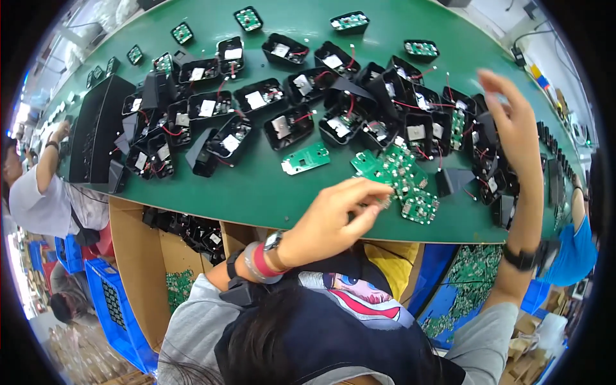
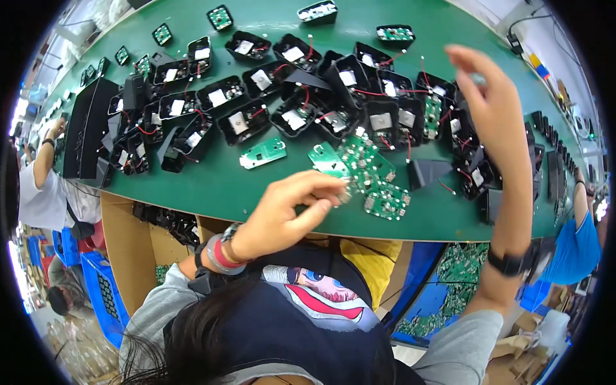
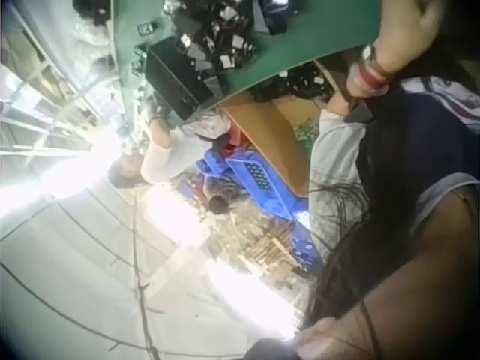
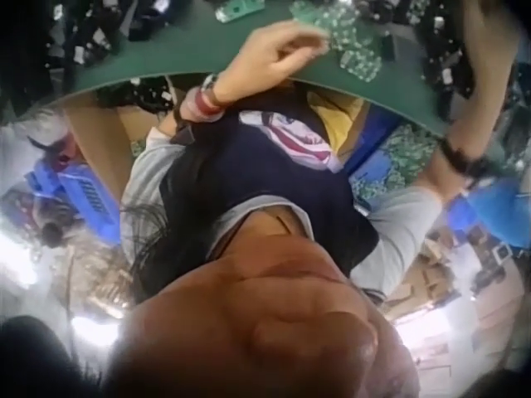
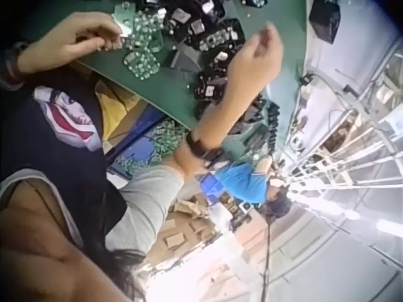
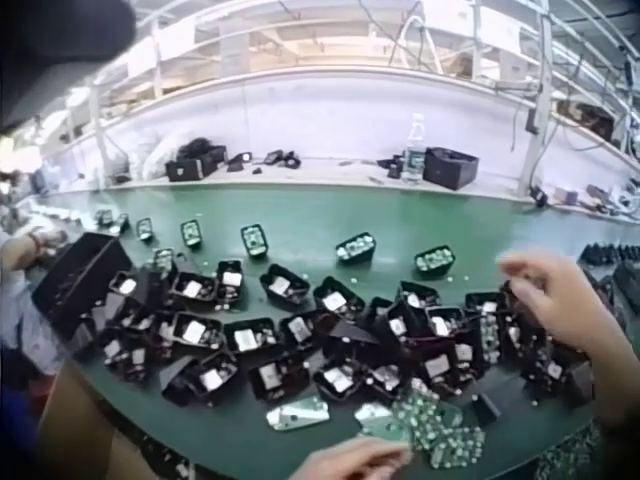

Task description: The person picks up a black plastic housing and a green circuit board, then connects a small wire from the housing to the board. They press the circuit board into the housing and set the assembled unit back onto the green work surface.

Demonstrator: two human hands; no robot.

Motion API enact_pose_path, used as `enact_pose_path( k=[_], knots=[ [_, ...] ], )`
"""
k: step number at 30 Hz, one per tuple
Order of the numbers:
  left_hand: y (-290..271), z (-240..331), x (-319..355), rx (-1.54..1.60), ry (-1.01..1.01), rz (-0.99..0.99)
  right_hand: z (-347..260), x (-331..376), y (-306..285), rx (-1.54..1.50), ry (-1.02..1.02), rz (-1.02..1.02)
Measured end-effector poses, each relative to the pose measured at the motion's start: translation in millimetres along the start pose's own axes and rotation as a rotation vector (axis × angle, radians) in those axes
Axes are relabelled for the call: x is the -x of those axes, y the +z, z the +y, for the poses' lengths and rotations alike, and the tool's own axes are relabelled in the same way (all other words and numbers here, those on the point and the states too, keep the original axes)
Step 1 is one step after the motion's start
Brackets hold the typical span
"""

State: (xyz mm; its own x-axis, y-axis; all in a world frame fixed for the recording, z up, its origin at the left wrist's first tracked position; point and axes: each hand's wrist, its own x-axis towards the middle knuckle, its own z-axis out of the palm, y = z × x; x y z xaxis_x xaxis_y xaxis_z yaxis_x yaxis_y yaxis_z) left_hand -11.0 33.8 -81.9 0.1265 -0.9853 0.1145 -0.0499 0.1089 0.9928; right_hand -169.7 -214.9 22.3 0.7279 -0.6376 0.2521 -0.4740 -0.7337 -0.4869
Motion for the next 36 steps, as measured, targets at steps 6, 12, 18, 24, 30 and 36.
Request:
enact_pose_path(
  k=[6, 12, 18, 24, 30, 36],
  knots=[
    [-0.1, -2.0, 1.6, 0.017, -0.059, 0.109, -34.2, 113.2, 10.0, 0.207, -0.046, -0.16],
    [3.4, 19.5, -0.2, -0.015, -0.04, 0.162, -2.1, 114.3, 44.5, 0.208, 0.072, -0.047],
    [10.3, 31.7, -1.9, 0.205, -0.075, 0.078, -23.6, 118.2, 33.3, -0.597, 0.307, 0.042],
    [29.8, 35.2, -29.8, 0.595, -0.143, -0.021, -66.8, 102.3, 63.6, -0.92, 0.144, 0.069],
    [16.9, 24.7, -25.7, 0.668, -0.216, 0.108, -56.5, 151.3, 67.9, -0.284, 0.181, 0.214],
    [14.3, 19.9, -23.2, 0.677, -0.205, 0.173, -52.7, 172.1, 98.2, 0.03, 0.194, 0.118]
  ],
)
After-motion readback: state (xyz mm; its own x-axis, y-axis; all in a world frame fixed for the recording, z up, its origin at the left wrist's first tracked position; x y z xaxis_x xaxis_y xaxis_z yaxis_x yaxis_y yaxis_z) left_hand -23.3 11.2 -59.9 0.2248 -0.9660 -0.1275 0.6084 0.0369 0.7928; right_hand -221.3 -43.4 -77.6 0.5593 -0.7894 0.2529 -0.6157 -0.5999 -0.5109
